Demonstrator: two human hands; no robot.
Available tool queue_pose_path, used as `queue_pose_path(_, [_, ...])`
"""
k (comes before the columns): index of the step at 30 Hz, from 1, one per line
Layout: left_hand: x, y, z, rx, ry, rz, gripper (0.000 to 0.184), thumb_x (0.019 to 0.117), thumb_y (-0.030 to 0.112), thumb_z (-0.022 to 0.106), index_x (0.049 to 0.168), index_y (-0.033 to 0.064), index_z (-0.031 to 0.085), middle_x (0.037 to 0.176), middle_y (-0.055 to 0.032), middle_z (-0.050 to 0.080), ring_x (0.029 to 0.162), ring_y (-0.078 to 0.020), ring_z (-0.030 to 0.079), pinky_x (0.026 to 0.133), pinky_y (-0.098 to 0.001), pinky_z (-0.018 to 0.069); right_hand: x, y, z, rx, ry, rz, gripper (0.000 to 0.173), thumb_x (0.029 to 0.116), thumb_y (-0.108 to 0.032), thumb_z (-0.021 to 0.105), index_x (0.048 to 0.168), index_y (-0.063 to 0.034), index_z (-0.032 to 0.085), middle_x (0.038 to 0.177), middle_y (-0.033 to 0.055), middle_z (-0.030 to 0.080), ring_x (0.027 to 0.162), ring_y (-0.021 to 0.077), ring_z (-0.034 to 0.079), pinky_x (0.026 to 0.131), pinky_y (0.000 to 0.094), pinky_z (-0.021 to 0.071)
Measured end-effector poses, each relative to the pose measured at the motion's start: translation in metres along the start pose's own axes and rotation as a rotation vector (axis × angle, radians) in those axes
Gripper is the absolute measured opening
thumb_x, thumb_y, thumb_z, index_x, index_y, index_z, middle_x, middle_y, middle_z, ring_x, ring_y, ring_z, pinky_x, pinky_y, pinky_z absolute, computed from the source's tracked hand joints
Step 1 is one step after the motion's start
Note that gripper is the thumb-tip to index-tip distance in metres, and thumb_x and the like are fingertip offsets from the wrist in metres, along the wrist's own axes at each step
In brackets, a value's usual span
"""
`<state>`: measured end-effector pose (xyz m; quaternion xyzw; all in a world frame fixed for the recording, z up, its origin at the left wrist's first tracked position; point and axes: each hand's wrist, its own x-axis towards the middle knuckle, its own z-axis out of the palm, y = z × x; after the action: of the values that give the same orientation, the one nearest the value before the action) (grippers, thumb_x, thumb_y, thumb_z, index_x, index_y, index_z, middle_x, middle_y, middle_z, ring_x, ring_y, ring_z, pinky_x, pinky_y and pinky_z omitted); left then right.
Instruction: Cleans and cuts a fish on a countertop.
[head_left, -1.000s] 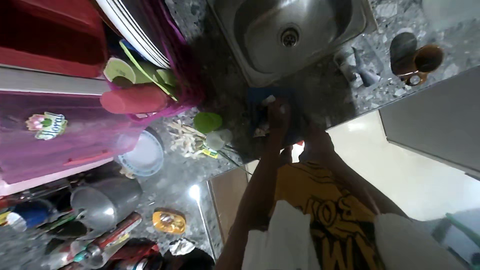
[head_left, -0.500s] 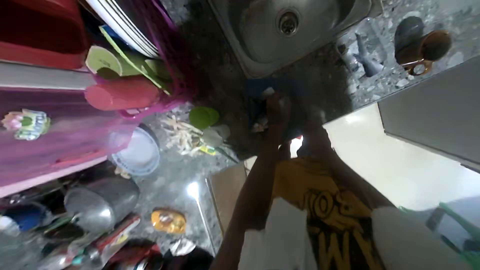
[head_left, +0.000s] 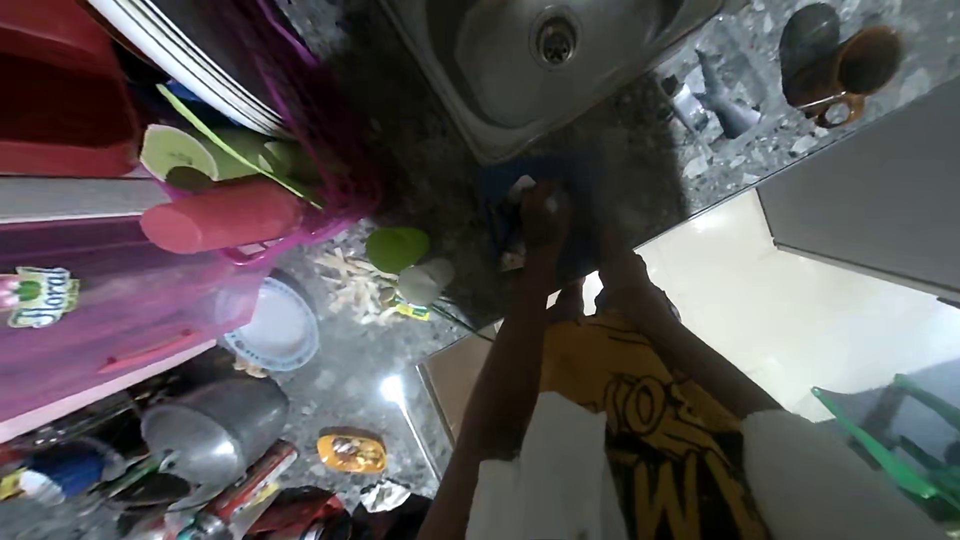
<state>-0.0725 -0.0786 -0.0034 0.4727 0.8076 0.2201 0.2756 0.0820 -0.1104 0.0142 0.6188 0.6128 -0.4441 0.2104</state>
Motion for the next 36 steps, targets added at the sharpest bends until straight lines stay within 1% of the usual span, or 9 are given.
queue_pose_path(4, [-0.003, 0.0, -0.007, 0.019, -0.076, -0.02, 0.032, 0.0997, 0.023, 0.064, 0.128, 0.0081, 0.067, 0.129, -0.0183, 0.066, 0.123, -0.0338, 0.062, 0.105, -0.048, 0.0499, 0.003, 0.0, 0.001, -0.008, 0.007, -0.013, 0.065, 0.103, -0.015, 0.057, 0.161, -0.0138, 0.027, 0.114, 0.0259, 0.068, 0.106, 0.0479, 0.068, 0.088, 0.064, 0.0547])
queue_pose_path(7, [0.004, -0.002, 0.001, 0.027, -0.032, -0.068, 0.031, 0.0981, 0.025, 0.065, 0.125, 0.0098, 0.071, 0.123, -0.0156, 0.069, 0.118, -0.0302, 0.064, 0.103, -0.0458, 0.0511, 0.006, 0.003, -0.002, -0.049, 0.023, -0.032, 0.062, 0.1029, -0.021, 0.059, 0.158, -0.015, 0.033, 0.116, 0.0231, 0.069, 0.106, 0.0454, 0.068, 0.087, 0.063, 0.0551])
queue_pose_path(11, [0.001, -0.002, 0.0, -0.03, -0.02, -0.072, 0.03, 0.0972, 0.025, 0.068, 0.122, 0.0088, 0.072, 0.122, -0.0165, 0.069, 0.117, -0.03, 0.064, 0.103, -0.0442, 0.051, -0.009, 0.009, -0.016, -0.176, 0.091, -0.143, 0.066, 0.0829, -0.019, 0.079, 0.142, -0.0044, 0.053, 0.125, 0.0237, 0.064, 0.107, 0.0439, 0.066, 0.087, 0.0617, 0.0547])
queue_pose_path(13, [0.0, -0.003, 0.0, -0.049, -0.012, -0.056, 0.029, 0.0971, 0.025, 0.069, 0.122, 0.0092, 0.072, 0.121, -0.0156, 0.069, 0.117, -0.0293, 0.064, 0.103, -0.0438, 0.0506, -0.019, 0.001, -0.028, -0.138, 0.113, -0.109, 0.067, 0.0855, -0.021, 0.077, 0.143, -0.0013, 0.048, 0.111, 0.0225, 0.069, 0.098, 0.0419, 0.069, 0.081, 0.0597, 0.056])
queue_pose_path(16, [0.001, -0.006, 0.003, -0.049, 0.012, -0.012, 0.03, 0.0962, 0.024, 0.069, 0.122, 0.008, 0.072, 0.12, -0.0165, 0.07, 0.116, -0.03, 0.065, 0.104, -0.0447, 0.0506, -0.029, -0.011, -0.04, 0.077, 0.121, -0.016, 0.048, 0.1058, -0.024, 0.056, 0.147, -0.0056, 0.041, 0.102, 0.0216, 0.071, 0.096, 0.0405, 0.071, 0.084, 0.0586, 0.0565])
queue_pose_path(21, [-0.001, -0.005, 0.001, -0.052, -0.002, -0.025, 0.029, 0.0968, 0.023, 0.068, 0.12, 0.0066, 0.072, 0.12, -0.0159, 0.07, 0.117, -0.0296, 0.064, 0.104, -0.0437, 0.0505, -0.004, 0.009, -0.006, -0.154, 0.037, -0.105, 0.062, 0.0905, -0.019, 0.073, 0.145, -0.0024, 0.05, 0.128, 0.0255, 0.063, 0.113, 0.0448, 0.064, 0.091, 0.0617, 0.0535])
queue_pose_path(27, [-0.007, -0.005, -0.001, -0.028, -0.01, -0.025, 0.03, 0.0973, 0.023, 0.067, 0.121, 0.0039, 0.071, 0.118, -0.018, 0.07, 0.115, -0.0295, 0.066, 0.104, -0.0437, 0.0515, -0.022, 0.001, -0.016, -0.047, 0.194, -0.126, 0.064, 0.0904, -0.015, 0.073, 0.146, -0.0019, 0.046, 0.121, 0.0246, 0.065, 0.1, 0.0426, 0.069, 0.082, 0.06, 0.0571])
queue_pose_path(31, [-0.003, -0.004, 0.001, -0.058, 0.046, 0.008, 0.026, 0.096, 0.019, 0.067, 0.116, 0.0035, 0.072, 0.114, -0.0168, 0.072, 0.111, -0.0287, 0.067, 0.101, -0.0432, 0.0526, -0.003, 0.008, 0.003, -0.112, 0.088, -0.077, 0.054, 0.0942, -0.014, 0.066, 0.145, -0.0106, 0.051, 0.128, 0.0219, 0.065, 0.112, 0.0428, 0.066, 0.09, 0.0609, 0.0543])
queue_pose_path(36, [0.002, 0.003, -0.005, -0.078, -0.017, -0.064, 0.029, 0.0969, 0.021, 0.068, 0.12, 0.0042, 0.071, 0.12, -0.0178, 0.07, 0.117, -0.0297, 0.065, 0.105, -0.0446, 0.0507, -0.012, 0.001, -0.016, -0.188, 0.136, -0.136, 0.073, 0.0867, -0.019, 0.075, 0.151, -0.0037, 0.043, 0.122, 0.0233, 0.067, 0.106, 0.0424, 0.068, 0.087, 0.06, 0.0552])
